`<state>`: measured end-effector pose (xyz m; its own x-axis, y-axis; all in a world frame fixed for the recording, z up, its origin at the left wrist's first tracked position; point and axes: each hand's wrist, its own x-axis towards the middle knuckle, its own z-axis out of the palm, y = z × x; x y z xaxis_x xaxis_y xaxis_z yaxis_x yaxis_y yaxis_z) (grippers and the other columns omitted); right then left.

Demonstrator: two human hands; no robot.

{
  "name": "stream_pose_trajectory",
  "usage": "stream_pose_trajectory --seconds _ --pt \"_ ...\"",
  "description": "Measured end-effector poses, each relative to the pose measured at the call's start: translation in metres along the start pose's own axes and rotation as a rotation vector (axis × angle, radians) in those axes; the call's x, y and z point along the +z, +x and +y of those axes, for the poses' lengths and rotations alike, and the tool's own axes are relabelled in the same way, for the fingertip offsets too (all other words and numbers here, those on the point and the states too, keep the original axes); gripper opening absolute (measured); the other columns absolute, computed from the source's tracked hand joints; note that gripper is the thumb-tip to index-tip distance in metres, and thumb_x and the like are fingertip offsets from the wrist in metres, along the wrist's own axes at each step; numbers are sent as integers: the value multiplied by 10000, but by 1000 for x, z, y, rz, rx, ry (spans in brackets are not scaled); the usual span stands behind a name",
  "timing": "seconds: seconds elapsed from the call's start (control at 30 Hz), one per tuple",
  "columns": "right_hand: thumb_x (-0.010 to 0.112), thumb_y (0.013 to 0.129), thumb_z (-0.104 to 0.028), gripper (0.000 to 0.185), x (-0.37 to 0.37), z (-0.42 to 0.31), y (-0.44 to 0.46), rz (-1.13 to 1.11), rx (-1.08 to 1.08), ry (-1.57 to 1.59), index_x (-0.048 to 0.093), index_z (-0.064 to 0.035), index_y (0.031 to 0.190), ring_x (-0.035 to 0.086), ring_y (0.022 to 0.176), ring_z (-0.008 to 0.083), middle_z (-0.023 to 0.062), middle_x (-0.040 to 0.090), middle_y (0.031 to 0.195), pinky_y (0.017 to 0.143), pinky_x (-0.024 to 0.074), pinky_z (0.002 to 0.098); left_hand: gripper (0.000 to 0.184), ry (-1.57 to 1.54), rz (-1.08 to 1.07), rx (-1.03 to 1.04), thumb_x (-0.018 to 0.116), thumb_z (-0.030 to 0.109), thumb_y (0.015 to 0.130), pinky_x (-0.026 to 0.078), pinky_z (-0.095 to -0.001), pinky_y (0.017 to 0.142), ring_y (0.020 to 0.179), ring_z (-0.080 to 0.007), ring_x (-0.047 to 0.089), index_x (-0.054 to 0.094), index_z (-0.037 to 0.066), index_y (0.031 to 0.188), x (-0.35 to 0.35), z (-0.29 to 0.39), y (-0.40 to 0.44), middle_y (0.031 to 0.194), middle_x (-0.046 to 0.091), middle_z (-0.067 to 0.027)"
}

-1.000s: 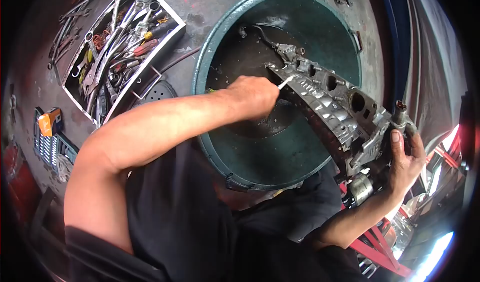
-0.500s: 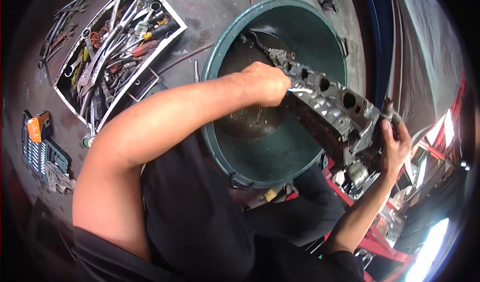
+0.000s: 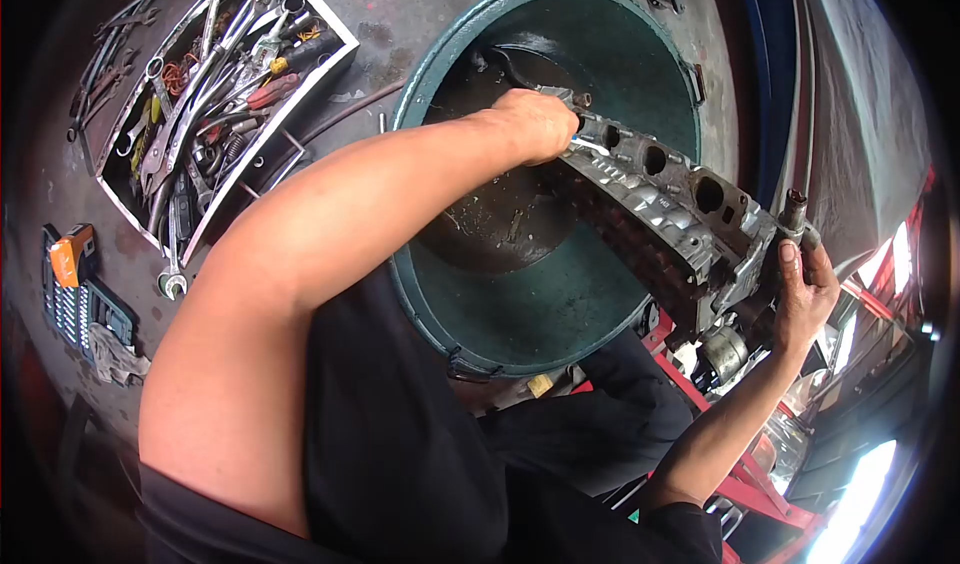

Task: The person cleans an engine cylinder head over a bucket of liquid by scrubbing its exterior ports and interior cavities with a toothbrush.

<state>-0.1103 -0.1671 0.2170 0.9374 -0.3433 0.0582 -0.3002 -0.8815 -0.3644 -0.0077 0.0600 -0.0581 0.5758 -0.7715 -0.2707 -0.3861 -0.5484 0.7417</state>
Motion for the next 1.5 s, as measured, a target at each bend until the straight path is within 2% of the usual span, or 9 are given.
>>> stream_pose_trajectory --seconds 0.33,0.63,0.7,0.87,0.9,1.0,1.13,1.3,1.5 --pt "716 886 -254 432 1 -3 16 -57 -46 -39 629 40 1190 590 946 116 71 673 1044 882 432 245 208 60 271 -117 543 121 854 545 -446 692 792 -347 687 607 -11 1002 16 0 -44 834 685 -192" --pt "761 840 -217 424 -3 5 22 -5 -46 -125 645 32 1163 604 965 142 83 681 1029 906 444 270 251 509 -498 -385 655 150 841 543 -573 754 939 -296 697 723 93 1076 -2 -36 86 1077 709 -115" --pt "717 883 -259 424 -5 7 22 -37 -52 -73 637 30 1183 585 944 123 64 673 1034 884 434 256 291 112 136 -476 526 179 921 524 -561 831 984 -322 681 682 81 1146 59 -75 105 1057 703 -152" --pt "801 794 -209 446 1 -6 11 1 -22 30 657 20 1148 613 943 140 76 686 994 897 461 283 321 221 -133 -624 440 173 952 539 -441 847 1079 -303 644 603 83 1214 79 -93 78 1110 657 -197" --pt "803 791 -218 453 2 -8 11 -10 -11 18 657 20 1148 615 937 138 72 688 984 894 461 279 327 318 182 -540 419 170 967 532 -426 870 1086 -295 645 603 92 1226 86 -104 82 1153 649 -200" --pt "799 797 -248 458 6 -16 13 -18 -8 -21 661 16 1145 617 906 129 56 690 953 870 460 262 315 299 169 -592 545 202 909 521 -423 896 1109 -296 635 654 83 1180 83 -103 78 1190 652 -162" --pt "756 849 -234 443 1 -9 18 -70 4 -48 640 41 1175 607 960 133 85 683 1043 898 443 259 474 174 -691 -613 736 169 685 479 -392 961 1136 -296 617 692 152 1156 112 -91 74 1197 652 -143" --pt "747 851 -230 429 -5 17 35 -47 -5 24 636 33 1171 592 919 128 70 675 999 866 444 250 353 430 -733 -728 767 130 732 507 -611 820 1049 -303 656 726 92 1080 56 -47 80 1084 704 -102" --pt "670 907 -309 431 -16 37 50 -29 -119 -105 638 28 1174 563 944 115 51 661 1025 895 412 257 169 186 -176 -344 694 121 793 572 -370 722 860 -296 713 735 46 938 -40 8 -12 906 716 -170"
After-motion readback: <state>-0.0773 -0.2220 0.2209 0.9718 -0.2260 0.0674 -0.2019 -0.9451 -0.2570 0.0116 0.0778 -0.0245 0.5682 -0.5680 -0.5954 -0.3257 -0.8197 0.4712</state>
